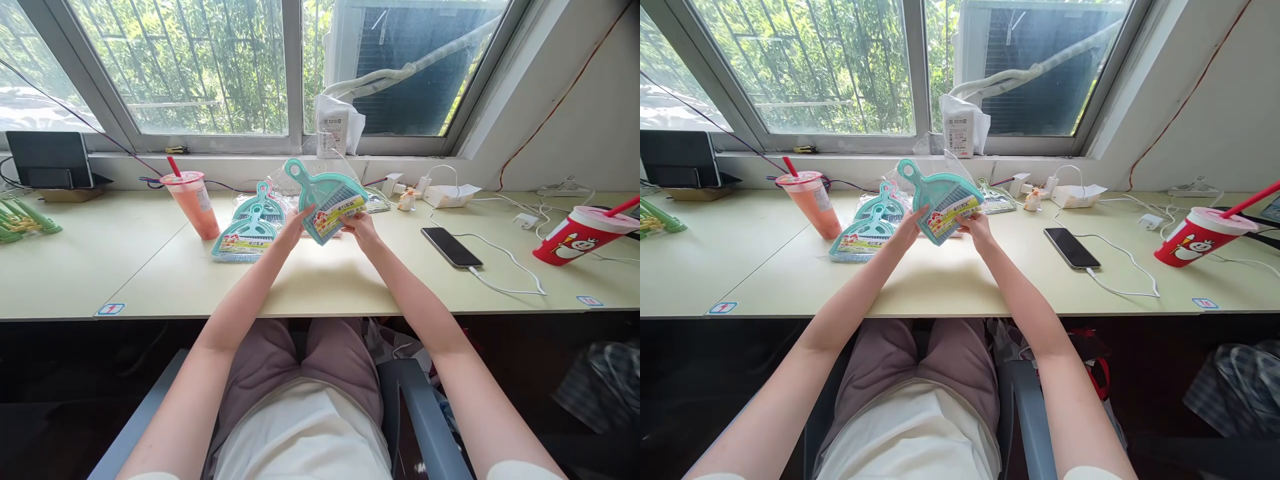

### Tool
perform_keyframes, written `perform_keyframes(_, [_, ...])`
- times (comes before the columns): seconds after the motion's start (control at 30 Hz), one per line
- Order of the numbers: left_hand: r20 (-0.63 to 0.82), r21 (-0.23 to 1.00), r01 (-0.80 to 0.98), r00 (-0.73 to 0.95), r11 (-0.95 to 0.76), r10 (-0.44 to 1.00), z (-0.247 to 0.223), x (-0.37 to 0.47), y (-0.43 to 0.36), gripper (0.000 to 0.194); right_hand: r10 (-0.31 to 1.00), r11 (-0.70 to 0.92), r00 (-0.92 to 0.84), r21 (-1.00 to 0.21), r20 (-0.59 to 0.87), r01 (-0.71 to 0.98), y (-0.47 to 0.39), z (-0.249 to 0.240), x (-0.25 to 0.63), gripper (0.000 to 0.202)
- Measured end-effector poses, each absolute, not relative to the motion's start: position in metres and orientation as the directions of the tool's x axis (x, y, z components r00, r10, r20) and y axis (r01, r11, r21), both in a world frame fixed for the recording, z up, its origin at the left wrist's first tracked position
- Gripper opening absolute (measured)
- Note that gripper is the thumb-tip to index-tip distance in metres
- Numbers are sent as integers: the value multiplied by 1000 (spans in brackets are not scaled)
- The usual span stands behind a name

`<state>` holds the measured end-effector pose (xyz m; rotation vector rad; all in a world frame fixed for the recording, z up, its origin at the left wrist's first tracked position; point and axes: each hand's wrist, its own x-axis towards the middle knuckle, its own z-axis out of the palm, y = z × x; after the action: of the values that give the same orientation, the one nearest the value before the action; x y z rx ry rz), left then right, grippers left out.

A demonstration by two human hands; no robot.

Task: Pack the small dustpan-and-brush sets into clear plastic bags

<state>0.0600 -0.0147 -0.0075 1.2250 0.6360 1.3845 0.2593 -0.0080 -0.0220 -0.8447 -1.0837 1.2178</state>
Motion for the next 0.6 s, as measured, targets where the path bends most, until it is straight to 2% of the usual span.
perform_keyframes(0.17, [278,913,-352,162,-207,947,-16,70,-15,56,986,149,110,-952,124,-266,-12,-17,262,33])
perform_keyframes(0.33, [261,925,-331,188,-189,947,-18,75,-18,62,975,170,172,-973,142,-158,-16,-13,258,37])
perform_keyframes(0.6, [260,929,-307,148,-206,954,-21,71,-12,61,986,151,94,-981,141,-118,-13,-14,258,36])
